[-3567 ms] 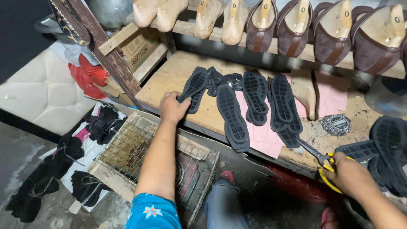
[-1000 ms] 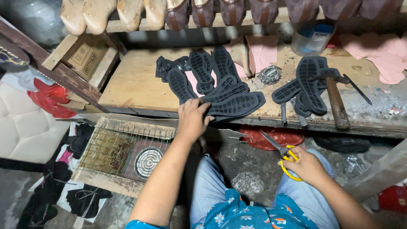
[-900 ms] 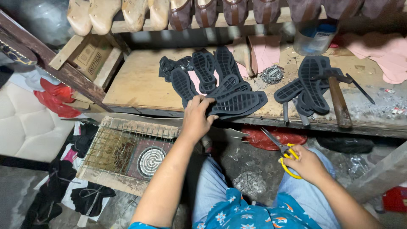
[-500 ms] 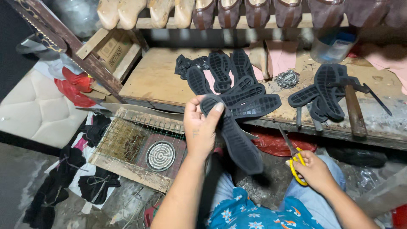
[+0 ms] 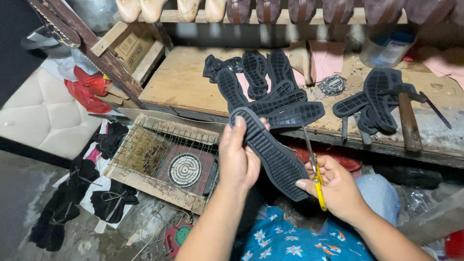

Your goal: The person trims the edges of black rubber shoe soles using yellow-handled shears. They hold each sole in one hand and carefully cut along the perimeter, flipping the sole to trim different sides. Trimmed soles are placed on a nearby wooden workbench.

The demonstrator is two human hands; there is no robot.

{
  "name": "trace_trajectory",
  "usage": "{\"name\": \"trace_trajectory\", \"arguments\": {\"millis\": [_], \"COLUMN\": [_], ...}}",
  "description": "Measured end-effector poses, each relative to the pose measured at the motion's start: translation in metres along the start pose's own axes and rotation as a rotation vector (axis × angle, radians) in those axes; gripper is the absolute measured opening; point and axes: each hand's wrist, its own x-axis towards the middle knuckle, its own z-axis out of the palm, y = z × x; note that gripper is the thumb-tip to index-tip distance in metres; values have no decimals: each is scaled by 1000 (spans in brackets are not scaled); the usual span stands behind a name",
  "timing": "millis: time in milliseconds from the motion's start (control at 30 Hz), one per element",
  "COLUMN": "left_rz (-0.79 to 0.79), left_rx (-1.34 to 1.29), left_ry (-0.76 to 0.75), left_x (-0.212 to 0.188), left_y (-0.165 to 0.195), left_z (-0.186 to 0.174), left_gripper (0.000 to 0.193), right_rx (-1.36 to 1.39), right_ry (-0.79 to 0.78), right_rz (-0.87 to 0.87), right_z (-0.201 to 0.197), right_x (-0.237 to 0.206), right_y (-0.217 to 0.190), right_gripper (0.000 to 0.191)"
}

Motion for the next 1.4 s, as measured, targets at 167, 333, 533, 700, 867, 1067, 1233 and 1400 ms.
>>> {"name": "trace_trajectory", "arguments": {"millis": [167, 333, 533, 700, 867, 1067, 1233, 1400], "left_rz": [-132, -46, 11, 25, -40, -58, -113, -141], "left_rx": [189, 81, -38, 8, 28, 36, 69, 14], "left_ry": [-209, -243, -269, -277, -317, -356, -366, -370], "left_x": [-23, -17, -17, -22, -31, -34, -36, -37], "left_y": [-8, 3, 14, 15, 12, 7, 6, 2], "left_z": [-3, -8, -10, -9, -8, -15, -20, -18], "left_gripper": [37, 37, 34, 34, 34, 23, 18, 22], "right_rx": [-6, -35, -701, -865, -921, -933, -972, -812], "right_ry": [21, -26, -62, 2, -21, -54, -30, -166], "right_rz": [-155, 43, -282, -123, -292, -244, -58, -217], "right_z": [-4, -24, -30, -20, -18, -16, -17, -28], "right_x": [5, 4, -24, -34, -33, -37, -42, -42], "right_y": [0, -20, -49, -65, -73, -82, -79, -67], "right_gripper": [45, 37, 60, 71, 73, 62, 48, 50]}}
